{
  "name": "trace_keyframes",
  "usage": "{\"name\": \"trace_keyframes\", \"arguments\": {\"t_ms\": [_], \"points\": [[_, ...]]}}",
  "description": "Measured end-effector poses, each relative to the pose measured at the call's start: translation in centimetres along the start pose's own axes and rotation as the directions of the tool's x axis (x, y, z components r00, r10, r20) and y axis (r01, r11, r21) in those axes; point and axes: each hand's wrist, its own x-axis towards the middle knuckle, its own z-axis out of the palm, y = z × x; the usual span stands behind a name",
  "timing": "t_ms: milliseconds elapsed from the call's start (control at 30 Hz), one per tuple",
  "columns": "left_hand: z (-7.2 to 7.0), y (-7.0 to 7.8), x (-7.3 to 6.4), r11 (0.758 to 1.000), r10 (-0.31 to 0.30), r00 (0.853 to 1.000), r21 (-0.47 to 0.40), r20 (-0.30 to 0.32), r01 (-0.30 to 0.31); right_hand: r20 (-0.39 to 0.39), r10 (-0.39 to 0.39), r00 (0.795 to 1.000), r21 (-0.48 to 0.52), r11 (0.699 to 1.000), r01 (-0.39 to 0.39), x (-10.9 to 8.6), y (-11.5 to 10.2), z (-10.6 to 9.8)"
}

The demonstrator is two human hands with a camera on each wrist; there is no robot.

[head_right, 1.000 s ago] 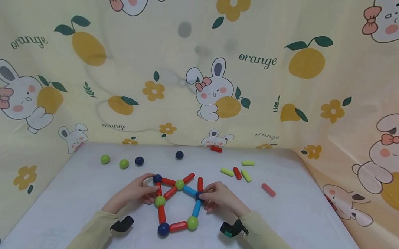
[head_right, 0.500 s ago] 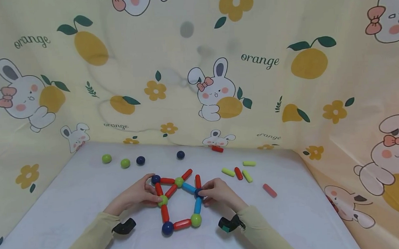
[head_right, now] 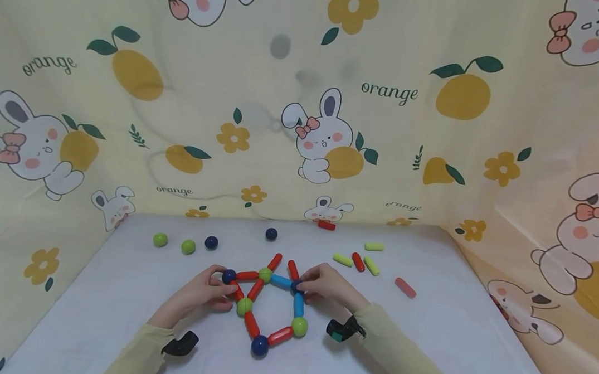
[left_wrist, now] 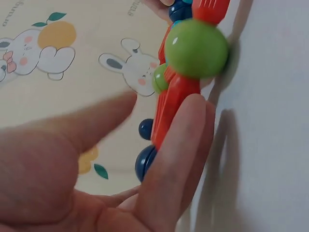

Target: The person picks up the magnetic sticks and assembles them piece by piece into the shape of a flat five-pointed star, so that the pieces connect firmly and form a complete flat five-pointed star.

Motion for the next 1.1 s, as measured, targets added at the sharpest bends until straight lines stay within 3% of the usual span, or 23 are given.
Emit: {"name": "trace_keyframes", "arguments": {"t_ms": [233, 333, 533, 733, 1100], "points": [[-1.0, -1.0, -0.1, 0.998, 0.005, 0.998, -0.056, -0.060, -0.008, 0.088, -0.016, 0.996, -0.105, 0.994, 0.026, 2.2, -1.4, -1.7], [-1.3, -1.2, -0.2, 0.998, 0.005, 0.998, -0.057, -0.070, -0.009, 0.075, -0.027, 0.997, -0.147, 0.988, 0.037, 3.9, -2.4, -2.8], [-1.9, -1.5, -0.4, 0.997, 0.001, 0.999, -0.074, -0.050, -0.005, 0.037, -0.120, 0.992, -0.187, 0.974, 0.124, 7.6, -4.0, -4.1], [-2.5, -1.6, -0.4, 0.998, -0.011, 1.000, -0.055, -0.025, 0.009, 0.033, -0.156, 0.987, -0.190, 0.969, 0.159, 10.3, -4.9, -3.9], [-2.7, -1.6, -0.3, 0.998, -0.034, 0.999, -0.054, -0.019, 0.033, 0.044, -0.237, 0.970, -0.183, 0.953, 0.241, 12.8, -5.9, -2.3]]}}
